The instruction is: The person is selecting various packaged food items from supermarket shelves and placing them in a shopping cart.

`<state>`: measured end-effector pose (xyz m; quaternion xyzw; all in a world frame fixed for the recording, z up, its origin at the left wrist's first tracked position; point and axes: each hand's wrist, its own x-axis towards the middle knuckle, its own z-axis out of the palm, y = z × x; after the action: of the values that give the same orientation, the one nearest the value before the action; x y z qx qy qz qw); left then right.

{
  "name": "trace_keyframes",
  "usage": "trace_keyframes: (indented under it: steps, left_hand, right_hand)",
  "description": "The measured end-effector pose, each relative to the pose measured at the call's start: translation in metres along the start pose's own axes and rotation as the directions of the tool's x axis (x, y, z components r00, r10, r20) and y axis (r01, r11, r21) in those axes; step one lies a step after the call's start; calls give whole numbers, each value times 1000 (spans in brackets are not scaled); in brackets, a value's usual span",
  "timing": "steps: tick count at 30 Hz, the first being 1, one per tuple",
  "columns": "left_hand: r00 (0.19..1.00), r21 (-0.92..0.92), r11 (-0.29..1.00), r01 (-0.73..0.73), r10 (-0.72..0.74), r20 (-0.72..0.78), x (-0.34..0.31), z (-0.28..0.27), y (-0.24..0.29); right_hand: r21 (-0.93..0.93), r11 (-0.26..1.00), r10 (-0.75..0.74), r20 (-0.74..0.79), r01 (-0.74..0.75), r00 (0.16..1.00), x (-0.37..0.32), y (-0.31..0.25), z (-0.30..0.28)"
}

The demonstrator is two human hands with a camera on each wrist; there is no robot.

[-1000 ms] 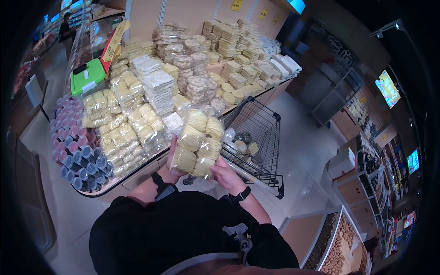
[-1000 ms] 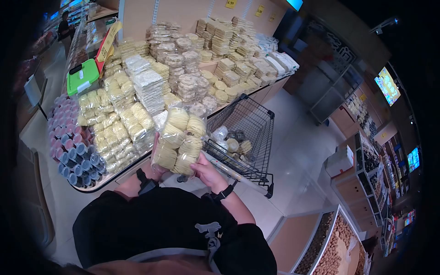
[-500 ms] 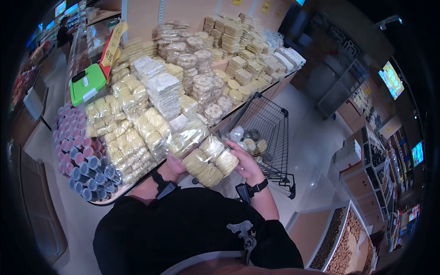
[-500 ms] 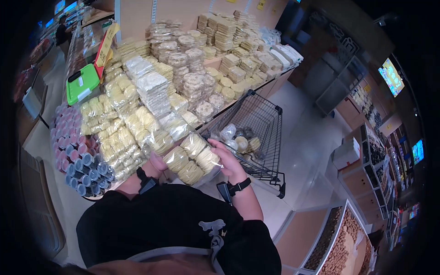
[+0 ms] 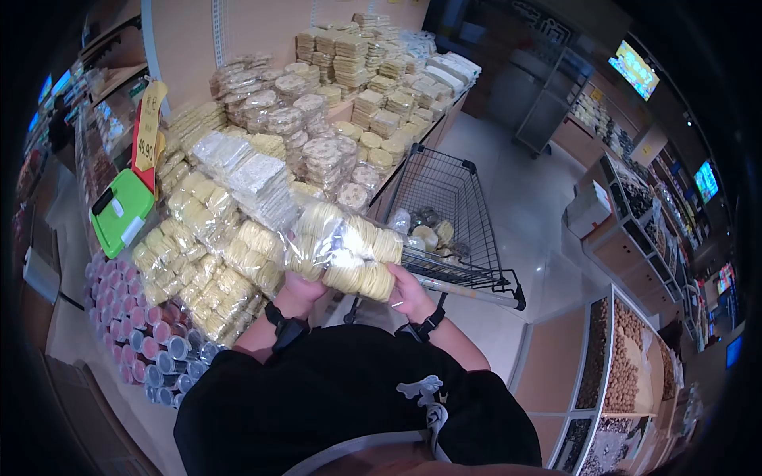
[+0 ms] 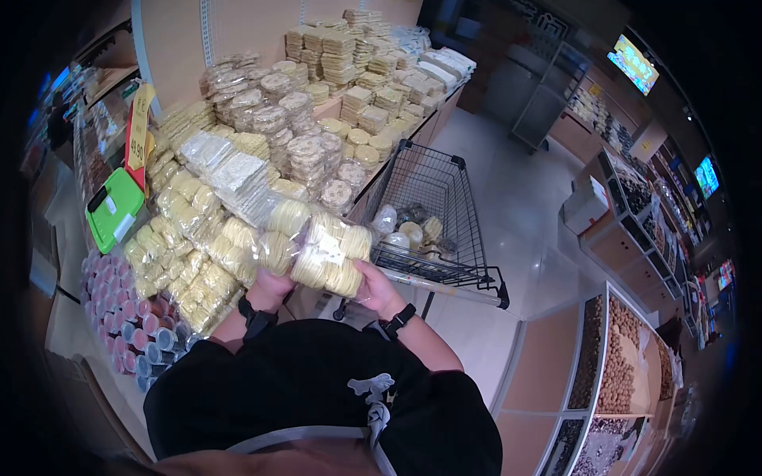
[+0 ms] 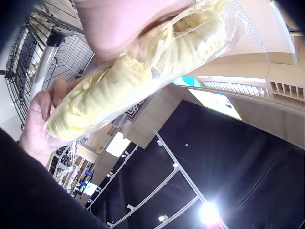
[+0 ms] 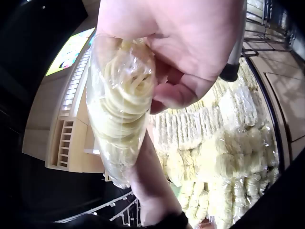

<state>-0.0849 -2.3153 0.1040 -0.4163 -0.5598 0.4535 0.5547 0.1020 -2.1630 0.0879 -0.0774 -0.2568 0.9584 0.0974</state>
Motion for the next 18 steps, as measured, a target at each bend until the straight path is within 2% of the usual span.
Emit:
trace_keyframes:
  steps: [1, 2, 3, 4, 5, 7, 8, 10, 14, 16, 18]
  left_hand:
    - [980, 576, 796, -186, 196, 45, -3, 0, 2]
    - [990, 587, 802, -107, 138, -8, -4, -7, -26]
    - [990, 838, 533, -116, 130, 54, -2, -10, -27]
    - [986, 972, 192, -138, 122, 116, 0, -13, -30]
    - [988, 970, 209, -123, 117, 100, 1, -11, -26]
    - [979, 983, -176, -51, 187, 84, -5, -6, -18]
    - [972, 989, -146, 29, 236, 6, -6, -8, -27]
    - [966, 988, -148, 37, 260, 3, -5, -2, -18]
    - [948, 983, -154, 101, 315, -48, -14, 8, -9]
    - [938, 978, -170, 119, 341, -55, -21, 13, -1]
    - [946, 969, -208, 136, 318, -65, -22, 13, -5]
  right_hand:
    - [0, 1000, 0, 1, 0, 1000, -5, -4, 1]
    - [-49, 998, -45, -18, 44, 999, -11, -11, 5]
    - [-96, 993, -75, -30, 72, 997, -14, -13, 7]
    - [-173, 981, -104, -86, 88, 991, -11, -10, -4]
    - [-182, 979, -115, -104, 95, 988, -18, -13, 4]
    - [-249, 959, -166, -113, 134, 980, -29, -18, 14]
    - [-250, 959, -169, -136, 131, 976, -36, -15, 21]
    - [-266, 956, -162, -115, 126, 980, -38, -10, 25]
    - [-265, 960, -152, -209, 93, 966, -48, 9, 24]
    - [-252, 961, -153, -124, 118, 980, -51, 20, 23]
    - [-270, 954, -172, -130, 132, 976, -52, 22, 26]
